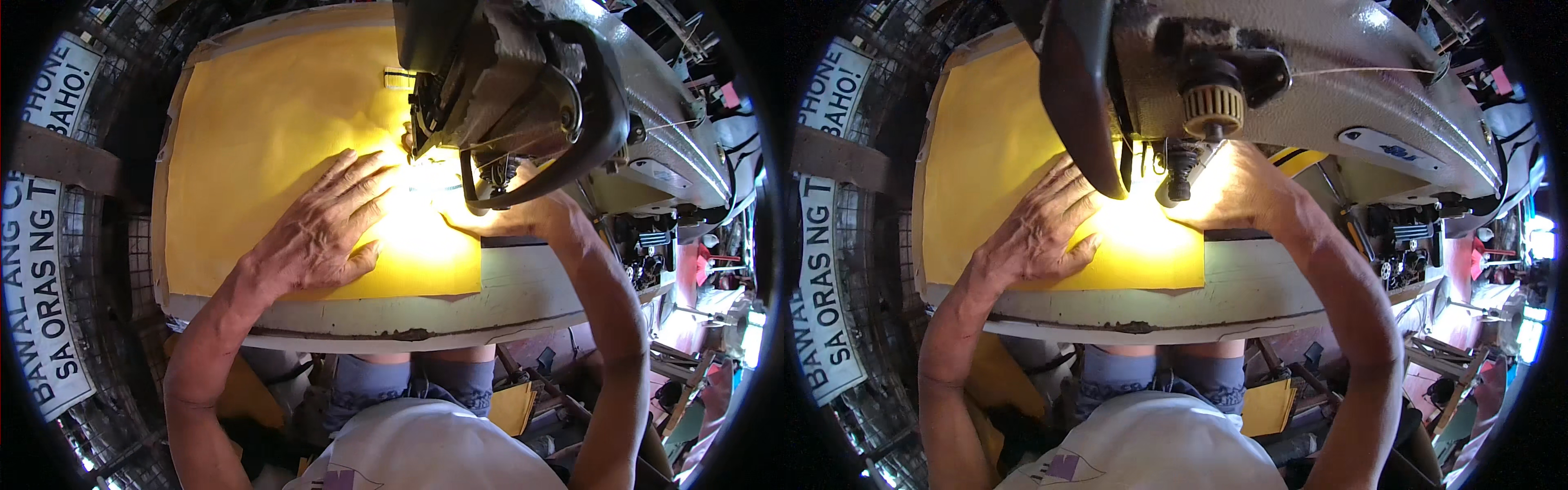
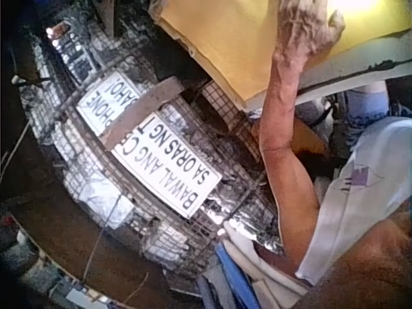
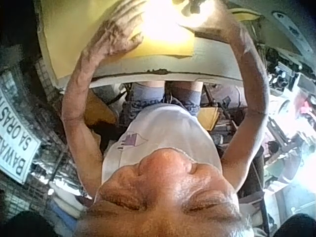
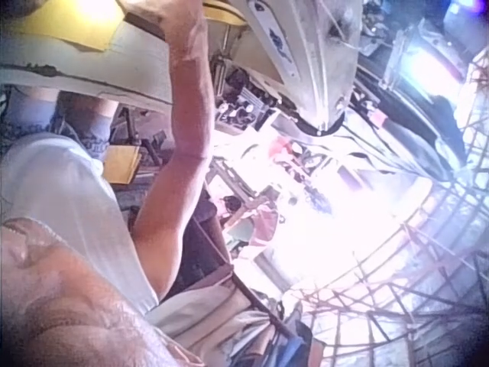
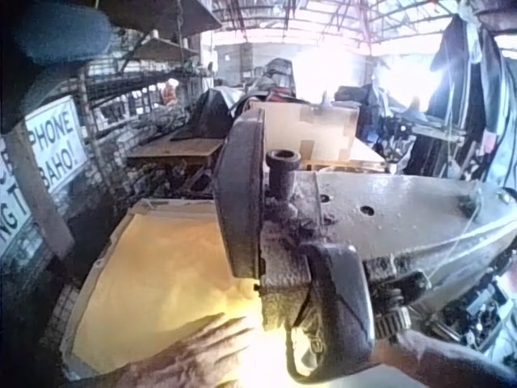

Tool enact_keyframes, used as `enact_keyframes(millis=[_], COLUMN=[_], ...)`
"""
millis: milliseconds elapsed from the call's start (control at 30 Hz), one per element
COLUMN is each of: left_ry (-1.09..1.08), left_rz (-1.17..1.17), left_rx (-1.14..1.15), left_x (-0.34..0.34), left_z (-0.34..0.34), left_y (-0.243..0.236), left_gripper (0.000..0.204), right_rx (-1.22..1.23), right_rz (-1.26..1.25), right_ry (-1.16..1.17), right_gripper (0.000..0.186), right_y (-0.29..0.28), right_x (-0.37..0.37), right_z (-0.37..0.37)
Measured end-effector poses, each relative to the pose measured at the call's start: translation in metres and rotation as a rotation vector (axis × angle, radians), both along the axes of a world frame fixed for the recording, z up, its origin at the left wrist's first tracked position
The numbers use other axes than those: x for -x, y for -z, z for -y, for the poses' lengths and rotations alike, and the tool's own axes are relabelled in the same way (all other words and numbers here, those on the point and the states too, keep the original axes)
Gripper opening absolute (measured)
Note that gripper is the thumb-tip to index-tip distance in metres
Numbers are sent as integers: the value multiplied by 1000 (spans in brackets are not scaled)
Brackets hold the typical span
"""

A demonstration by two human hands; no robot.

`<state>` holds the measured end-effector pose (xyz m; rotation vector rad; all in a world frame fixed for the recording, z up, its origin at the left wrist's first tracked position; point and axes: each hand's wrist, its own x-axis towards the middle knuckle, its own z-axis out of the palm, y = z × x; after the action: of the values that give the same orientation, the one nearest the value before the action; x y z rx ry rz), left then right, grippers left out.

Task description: Sewing handles and a pocket onto a yellow tote bag using an industrial sewing machine.

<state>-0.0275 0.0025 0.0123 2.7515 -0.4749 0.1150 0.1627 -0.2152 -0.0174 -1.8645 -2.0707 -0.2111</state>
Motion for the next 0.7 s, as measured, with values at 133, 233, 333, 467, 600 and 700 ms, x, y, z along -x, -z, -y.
enact_keyframes(millis=[133, 233, 333, 467, 600, 700], left_ry=[14, 14, 15, 7, 15, 14], left_rz=[7, 24, 32, 22, 41, 16], left_rx=[28, 32, 35, 40, 47, 89], left_x=[0, 0, -1, 0, -3, -9], left_z=[-1, -1, -1, 0, 0, -7], left_y=[2, 2, 0, -1, 0, -3], left_gripper=[58, 59, 58, 58, 59, 60], right_rx=[-139, -119, -4, 27, 57, 17], right_rz=[-223, -191, -82, -112, -154, -106], right_ry=[78, 93, 66, 124, 141, 122], right_gripper=[28, 33, 37, 35, 25, 20], right_y=[6, 7, 7, 11, 8, -9], right_x=[-2, -2, -5, -8, -8, -10], right_z=[-2, -1, 3, 16, 23, 13])
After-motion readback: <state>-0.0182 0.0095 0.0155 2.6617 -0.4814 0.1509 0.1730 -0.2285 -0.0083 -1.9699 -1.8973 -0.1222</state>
